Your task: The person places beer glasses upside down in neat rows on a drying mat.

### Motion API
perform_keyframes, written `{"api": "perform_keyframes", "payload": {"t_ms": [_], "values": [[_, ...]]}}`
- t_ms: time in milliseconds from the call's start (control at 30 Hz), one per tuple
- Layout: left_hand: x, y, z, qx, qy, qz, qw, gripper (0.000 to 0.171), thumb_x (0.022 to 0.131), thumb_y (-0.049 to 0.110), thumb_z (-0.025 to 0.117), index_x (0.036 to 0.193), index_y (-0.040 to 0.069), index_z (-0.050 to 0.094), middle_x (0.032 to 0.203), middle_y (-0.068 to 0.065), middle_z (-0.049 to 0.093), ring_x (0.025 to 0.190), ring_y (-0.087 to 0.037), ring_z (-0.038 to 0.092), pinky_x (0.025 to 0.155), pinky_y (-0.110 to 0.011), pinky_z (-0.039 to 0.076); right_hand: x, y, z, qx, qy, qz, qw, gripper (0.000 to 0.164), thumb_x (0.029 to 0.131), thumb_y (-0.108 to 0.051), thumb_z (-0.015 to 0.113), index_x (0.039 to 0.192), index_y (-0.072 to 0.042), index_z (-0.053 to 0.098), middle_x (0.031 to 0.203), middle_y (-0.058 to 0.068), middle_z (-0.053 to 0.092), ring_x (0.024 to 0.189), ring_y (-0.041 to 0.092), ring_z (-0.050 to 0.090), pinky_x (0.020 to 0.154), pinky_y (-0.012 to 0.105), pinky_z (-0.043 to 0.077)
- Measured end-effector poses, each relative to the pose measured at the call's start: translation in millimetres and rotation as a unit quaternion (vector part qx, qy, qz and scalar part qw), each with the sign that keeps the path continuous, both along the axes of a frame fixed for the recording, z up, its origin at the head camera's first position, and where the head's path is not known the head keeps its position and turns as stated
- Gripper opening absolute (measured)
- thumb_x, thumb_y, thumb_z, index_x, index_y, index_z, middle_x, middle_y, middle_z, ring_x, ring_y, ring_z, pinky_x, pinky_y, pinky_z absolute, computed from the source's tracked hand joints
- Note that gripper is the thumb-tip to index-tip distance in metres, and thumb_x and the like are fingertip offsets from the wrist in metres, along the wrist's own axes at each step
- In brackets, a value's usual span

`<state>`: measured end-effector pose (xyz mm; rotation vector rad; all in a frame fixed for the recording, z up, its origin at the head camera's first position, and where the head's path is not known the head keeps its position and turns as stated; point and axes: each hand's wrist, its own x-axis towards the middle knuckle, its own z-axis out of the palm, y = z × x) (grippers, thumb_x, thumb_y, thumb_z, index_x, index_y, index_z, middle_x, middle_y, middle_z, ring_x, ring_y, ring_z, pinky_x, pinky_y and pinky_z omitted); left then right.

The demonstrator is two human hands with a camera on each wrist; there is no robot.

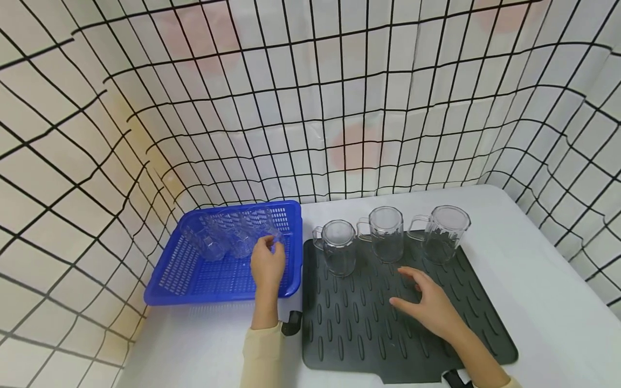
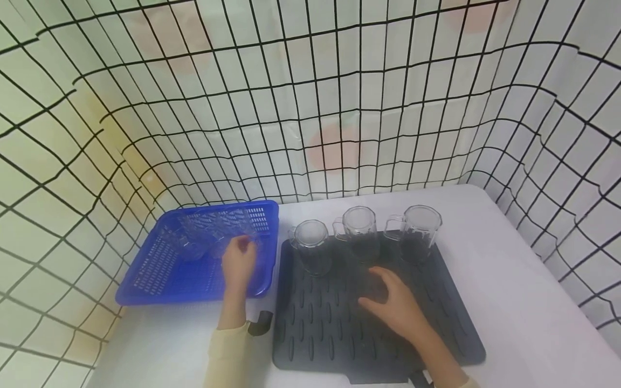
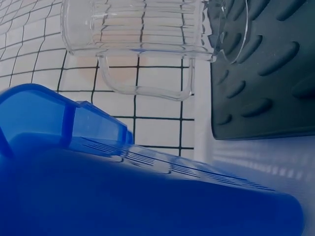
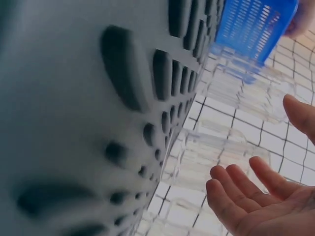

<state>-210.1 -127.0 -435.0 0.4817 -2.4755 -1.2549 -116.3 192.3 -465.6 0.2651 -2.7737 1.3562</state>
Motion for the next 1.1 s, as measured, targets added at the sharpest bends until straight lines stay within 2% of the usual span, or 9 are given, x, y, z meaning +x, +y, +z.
{"api": "perform_keyframes", "payload": {"t_ms": [367,600,800,900,1100], "values": [[0.8,-9.1,-2.1,-0.007,-0.045,-0.014,0.9988,0.042,0.093,0.023,0.053,0.128,-0.001,0.056,0.126,-0.019,0.059,0.116,-0.04,0.054,0.095,-0.055,0.041,10.4,21.6,5.1,0.025,-0.025,-0.024,0.999,0.076,0.084,-0.04,0.075,0.14,0.0,0.042,0.138,0.027,0.045,0.123,0.047,0.045,0.096,0.059,0.041],[-1.5,-8.9,-2.9,-0.011,-0.071,-0.052,0.996,0.051,0.094,0.025,0.054,0.134,-0.007,0.05,0.131,-0.025,0.055,0.122,-0.042,0.05,0.101,-0.053,0.038,14.1,45.0,-0.9,0.062,-0.045,-0.038,0.996,0.08,0.085,-0.039,0.074,0.142,0.003,0.037,0.137,0.032,0.043,0.122,0.051,0.044,0.094,0.061,0.041],[-1.1,-8.1,-4.7,0.004,-0.099,-0.086,0.9913,0.061,0.094,0.028,0.055,0.141,-0.009,0.04,0.139,-0.028,0.047,0.129,-0.044,0.043,0.105,-0.055,0.034,14.3,68.5,-10.3,0.125,-0.06,-0.035,0.99,0.088,0.085,-0.045,0.073,0.142,0.009,0.033,0.139,0.037,0.034,0.125,0.056,0.035,0.094,0.07,0.033],[-3.0,-7.3,-6.5,0.01,-0.094,-0.099,0.9906,0.064,0.094,0.028,0.057,0.143,-0.009,0.037,0.141,-0.028,0.045,0.131,-0.045,0.04,0.107,-0.054,0.032,14.8,79.9,-16.5,0.142,-0.065,-0.02,0.988,0.089,0.084,-0.044,0.074,0.14,0.012,0.033,0.141,0.04,0.029,0.126,0.06,0.029,0.095,0.072,0.029],[-6.0,-4.8,-7.2,0.032,-0.074,-0.118,0.9897,0.065,0.094,0.026,0.058,0.145,-0.008,0.033,0.144,-0.028,0.041,0.133,-0.044,0.038,0.109,-0.053,0.029,14.0,94.8,-30.9,0.173,-0.077,0.008,0.982,0.094,0.08,-0.046,0.076,0.137,0.017,0.036,0.139,0.046,0.025,0.123,0.065,0.027,0.092,0.075,0.029]]}}
